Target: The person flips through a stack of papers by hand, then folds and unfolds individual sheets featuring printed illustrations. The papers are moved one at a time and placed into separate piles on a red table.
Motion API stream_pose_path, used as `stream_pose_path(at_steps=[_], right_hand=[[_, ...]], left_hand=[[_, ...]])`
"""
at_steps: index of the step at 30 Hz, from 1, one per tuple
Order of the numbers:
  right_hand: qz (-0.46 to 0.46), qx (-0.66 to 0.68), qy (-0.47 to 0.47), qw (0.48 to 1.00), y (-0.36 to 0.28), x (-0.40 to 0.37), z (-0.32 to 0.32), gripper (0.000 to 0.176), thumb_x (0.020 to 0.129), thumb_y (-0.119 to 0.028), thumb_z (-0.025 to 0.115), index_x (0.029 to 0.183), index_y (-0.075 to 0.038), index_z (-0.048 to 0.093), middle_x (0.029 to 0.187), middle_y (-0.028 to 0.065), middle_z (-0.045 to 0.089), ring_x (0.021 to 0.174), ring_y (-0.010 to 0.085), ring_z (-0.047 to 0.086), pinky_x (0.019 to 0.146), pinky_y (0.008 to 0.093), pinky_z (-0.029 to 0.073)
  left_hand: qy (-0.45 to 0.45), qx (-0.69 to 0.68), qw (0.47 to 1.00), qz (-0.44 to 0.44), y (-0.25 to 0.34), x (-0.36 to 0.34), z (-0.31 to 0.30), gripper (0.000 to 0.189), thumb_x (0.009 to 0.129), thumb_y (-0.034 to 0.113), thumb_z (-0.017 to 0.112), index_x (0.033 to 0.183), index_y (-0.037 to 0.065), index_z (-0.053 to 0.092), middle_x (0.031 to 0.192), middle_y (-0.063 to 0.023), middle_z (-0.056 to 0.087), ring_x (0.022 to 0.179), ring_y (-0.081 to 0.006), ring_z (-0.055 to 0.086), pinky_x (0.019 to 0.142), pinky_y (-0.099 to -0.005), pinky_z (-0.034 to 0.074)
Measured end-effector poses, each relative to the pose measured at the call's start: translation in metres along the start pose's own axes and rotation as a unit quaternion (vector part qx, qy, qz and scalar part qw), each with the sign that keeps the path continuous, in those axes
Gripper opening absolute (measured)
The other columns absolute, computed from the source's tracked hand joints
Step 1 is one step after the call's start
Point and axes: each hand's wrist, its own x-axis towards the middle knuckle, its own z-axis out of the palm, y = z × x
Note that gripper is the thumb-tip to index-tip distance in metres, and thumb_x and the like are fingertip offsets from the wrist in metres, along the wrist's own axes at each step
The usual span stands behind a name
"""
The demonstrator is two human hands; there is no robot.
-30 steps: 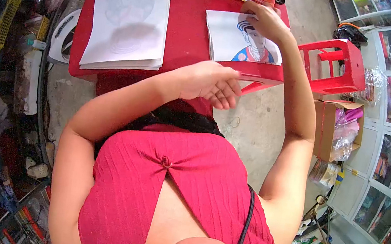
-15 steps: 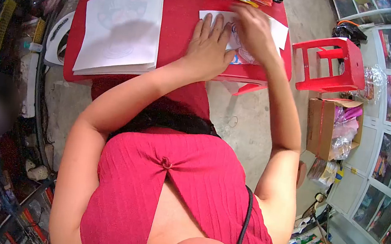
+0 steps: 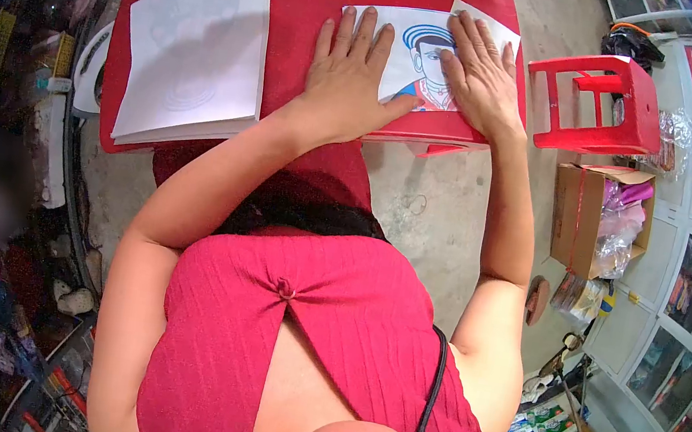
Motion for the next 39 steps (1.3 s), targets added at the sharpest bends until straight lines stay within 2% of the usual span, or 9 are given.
stream_pose_path(at_steps=[17,22,24,25,26,27,29,33,39], right_hand=[[0.009,0.01,-0.05,0.999,0.0,0.008,-0.009,0.061,0.1,-0.047,0.041,0.153,-0.017,0.037,0.162,0.005,0.031,0.151,0.0251,0.023,0.121,0.0559,0.011],[0.024,0.048,-0.046,0.997,0.0,0.008,-0.019,0.066,0.101,-0.051,0.04,0.154,-0.013,0.034,0.162,0.0088,0.028,0.152,0.0252,0.021,0.121,0.0572,0.004],[0.016,0.063,-0.014,0.998,-0.003,0.007,-0.029,0.069,0.101,-0.054,0.042,0.155,-0.012,0.032,0.162,0.0111,0.029,0.152,0.0254,0.021,0.121,0.0576,0.003],[-0.008,0.035,0.032,0.999,-0.01,0.006,-0.04,0.07,0.1,-0.054,0.044,0.155,-0.012,0.033,0.161,0.011,0.03,0.151,0.0256,0.022,0.121,0.0573,0.004],[-0.03,0.007,0.078,0.996,-0.018,0.006,-0.051,0.07,0.1,-0.054,0.046,0.154,-0.012,0.034,0.161,0.0108,0.031,0.151,0.0257,0.023,0.121,0.057,0.005],[-0.045,-0.004,0.115,0.992,-0.033,0.004,-0.063,0.074,0.094,-0.051,0.059,0.152,-0.01,0.037,0.159,0.011,0.035,0.149,0.0266,0.028,0.121,0.0561,0.011],[-0.081,0.057,0.106,0.989,-0.072,-0.005,-0.079,0.076,0.091,-0.048,0.064,0.151,-0.01,0.038,0.158,0.0123,0.037,0.148,0.0287,0.029,0.121,0.0544,0.015],[-0.24,0.164,0.053,0.956,-0.158,-0.022,-0.057,0.082,0.08,-0.038,0.077,0.148,-0.008,0.041,0.156,0.0144,0.038,0.145,0.0321,0.034,0.116,0.0508,0.029],[-0.266,0.153,0.047,0.951,-0.212,-0.013,-0.002,0.089,0.072,-0.033,0.081,0.146,-0.008,0.041,0.153,0.0126,0.04,0.139,0.0301,0.041,0.108,0.0469,0.038]], left_hand=[[-0.11,0.051,0.991,-0.054,0.003,0.012,-0.016,0.113,0.081,0.085,0.044,0.158,0.006,0.022,0.161,-0.0312,0.01,0.149,-0.0515,0.002,0.119,-0.0611,0.001],[-0.001,0.058,0.998,-0.011,-0.007,0.017,-0.076,0.099,0.09,0.078,0.036,0.158,0.007,0.022,0.164,-0.0227,0.009,0.152,-0.0436,0.003,0.12,-0.0595,0.0],[0.11,0.109,0.988,-0.006,-0.042,0.012,-0.11,0.086,0.093,0.07,0.044,0.151,0.007,0.038,0.16,-0.0214,0.027,0.148,-0.0395,0.025,0.12,-0.0556,0.016],[0.074,0.094,0.993,0.008,-0.057,0.002,-0.15,0.08,0.096,0.065,0.044,0.144,0.0,0.045,0.146,-0.0259,0.045,0.139,-0.0389,0.04,0.115,-0.0511,0.029],[0.096,0.128,0.986,0.039,-0.084,-0.015,-0.155,0.074,0.095,0.056,0.056,0.142,0.0,0.047,0.149,-0.0224,0.045,0.138,-0.0387,0.04,0.118,-0.0442,0.027],[0.073,0.133,0.988,0.014,-0.108,-0.032,-0.161,0.073,0.095,0.052,0.059,0.141,-0.003,0.047,0.15,-0.024,0.043,0.14,-0.0374,0.039,0.118,-0.0425,0.028],[0.036,0.08,0.996,-0.02,-0.143,-0.071,-0.174,0.074,0.094,0.055,0.058,0.138,-0.004,0.05,0.143,-0.0264,0.049,0.137,-0.0394,0.043,0.114,-0.0443,0.033],[0.001,-0.014,0.971,-0.24,-0.215,-0.135,-0.15,0.075,0.094,0.05,0.061,0.143,-0.004,0.045,0.149,-0.0265,0.044,0.142,-0.0369,0.038,0.117,-0.0408,0.029],[0.007,-0.115,0.964,-0.24,-0.196,-0.164,-0.157,0.074,0.091,0.044,0.068,0.145,0.0,0.045,0.154,-0.0228,0.037,0.144,-0.0361,0.035,0.117,-0.0392,0.028]])
